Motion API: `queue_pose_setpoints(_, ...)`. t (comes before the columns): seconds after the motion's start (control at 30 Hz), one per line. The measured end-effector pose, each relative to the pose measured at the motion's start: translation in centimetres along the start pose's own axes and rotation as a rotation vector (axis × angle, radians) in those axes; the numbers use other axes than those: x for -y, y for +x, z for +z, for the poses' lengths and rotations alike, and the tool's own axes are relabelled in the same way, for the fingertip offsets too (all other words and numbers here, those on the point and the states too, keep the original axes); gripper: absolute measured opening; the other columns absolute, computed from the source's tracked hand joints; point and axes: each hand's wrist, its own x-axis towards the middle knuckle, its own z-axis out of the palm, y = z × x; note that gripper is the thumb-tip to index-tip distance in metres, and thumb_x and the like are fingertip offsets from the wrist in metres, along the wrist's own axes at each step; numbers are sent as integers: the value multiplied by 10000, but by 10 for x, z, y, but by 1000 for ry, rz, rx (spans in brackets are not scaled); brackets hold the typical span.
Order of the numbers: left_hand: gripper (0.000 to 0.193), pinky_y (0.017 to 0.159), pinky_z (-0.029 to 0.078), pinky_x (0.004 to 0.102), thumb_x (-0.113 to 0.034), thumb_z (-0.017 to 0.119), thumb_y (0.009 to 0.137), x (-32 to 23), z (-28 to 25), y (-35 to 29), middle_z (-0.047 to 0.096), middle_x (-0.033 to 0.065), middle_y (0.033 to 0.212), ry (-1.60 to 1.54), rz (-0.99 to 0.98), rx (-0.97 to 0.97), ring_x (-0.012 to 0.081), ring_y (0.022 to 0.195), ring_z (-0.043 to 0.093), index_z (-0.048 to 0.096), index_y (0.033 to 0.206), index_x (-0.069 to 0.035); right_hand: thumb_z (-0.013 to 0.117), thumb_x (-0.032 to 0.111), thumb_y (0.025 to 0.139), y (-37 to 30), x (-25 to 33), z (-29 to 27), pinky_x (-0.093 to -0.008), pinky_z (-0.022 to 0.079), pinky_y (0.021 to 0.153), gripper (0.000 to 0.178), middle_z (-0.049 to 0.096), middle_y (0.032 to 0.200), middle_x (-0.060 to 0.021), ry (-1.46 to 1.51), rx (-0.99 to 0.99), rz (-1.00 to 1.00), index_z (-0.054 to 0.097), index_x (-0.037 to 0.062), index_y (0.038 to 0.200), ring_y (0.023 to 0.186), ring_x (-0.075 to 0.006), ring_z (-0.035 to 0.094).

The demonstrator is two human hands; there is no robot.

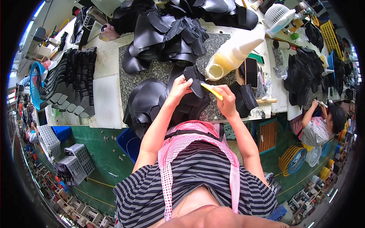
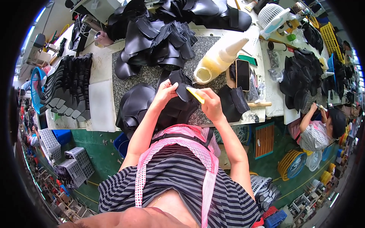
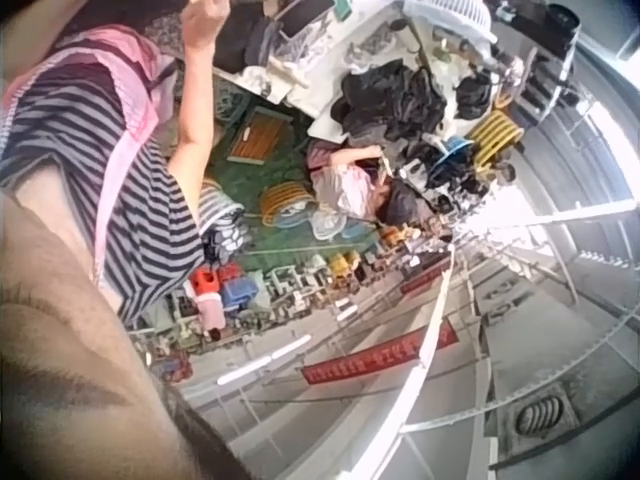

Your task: Applying glue to black leather shoe components using a small yellow spreader tool.

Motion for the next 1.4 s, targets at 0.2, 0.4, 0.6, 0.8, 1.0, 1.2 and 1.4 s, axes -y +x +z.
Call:
queue_pose_setpoints(0.2, 130, 864, 566, 371, -150, 569, 986, 4, -6, 1, 696, 63, 1000, -82, 25, -26, 169, 912, 690, 588, 1066, -50, 595, -22, 857, -48, -4, -20, -347, 523, 635, 153, 659, 832, -120, -31, -145, 146, 668, 10, 987, 720, -269, 653)
queue_pose_setpoints(0.4, 170, 863, 567, 370, -157, 550, 996, 7, 2, 1, 694, 70, 1027, -23, 1, -18, 177, 929, 691, 586, 1114, -40, 600, 28, 935, -28, 5, 14, -309, 504, 625, 81, 661, 805, -95, 21, -232, 251, 643, 7, 1000, 676, -212, 662)
queue_pose_setpoints(0.6, 166, 854, 574, 370, -143, 548, 996, 4, 3, -3, 690, 71, 1027, 8, -17, -20, 171, 922, 688, 579, 1119, -36, 605, 20, 925, -17, 14, 15, -320, 489, 581, 75, 632, 783, -98, 44, -251, 202, 641, 8, 990, 650, -218, 651)
queue_pose_setpoints(0.8, 167, 830, 582, 359, -149, 541, 1001, 11, -9, -1, 685, 55, 1001, -36, 17, -28, 159, 901, 685, 574, 1121, -37, 616, -16, 894, -16, 9, 11, -333, 494, 570, 113, 630, 792, -115, -82, -122, 114, 644, 10, 1001, 636, -248, 636)
queue_pose_setpoints(1.0, 208, 827, 581, 351, -151, 526, 1007, 7, 5, -11, 676, 51, 1014, 64, -26, 18, 147, 908, 679, 566, 1167, -24, 604, 5, 919, 42, -1, 42, -342, 499, 620, 105, 645, 767, -102, -33, -179, 69, 645, 5, 1016, 705, -246, 654)
queue_pose_setpoints(1.2, 247, 848, 576, 360, -181, 549, 995, 3, -1, -12, 680, 64, 1077, 89, -48, 3, 170, 965, 683, 571, 1201, -47, 612, 9, 910, 53, 4, 28, -348, 499, 603, 106, 635, 800, -118, -47, -186, 46, 643, 8, 1012, 677, -258, 650)
queue_pose_setpoints(1.4, 210, 879, 564, 379, -174, 552, 989, 1, -19, -6, 686, 73, 1060, 10, 13, -41, 188, 956, 688, 583, 1147, -40, 612, 2, 901, -10, 7, -1, -330, 474, 532, 56, 611, 736, -113, -42, -41, 200, 639, -9, 949, 585, -234, 623)
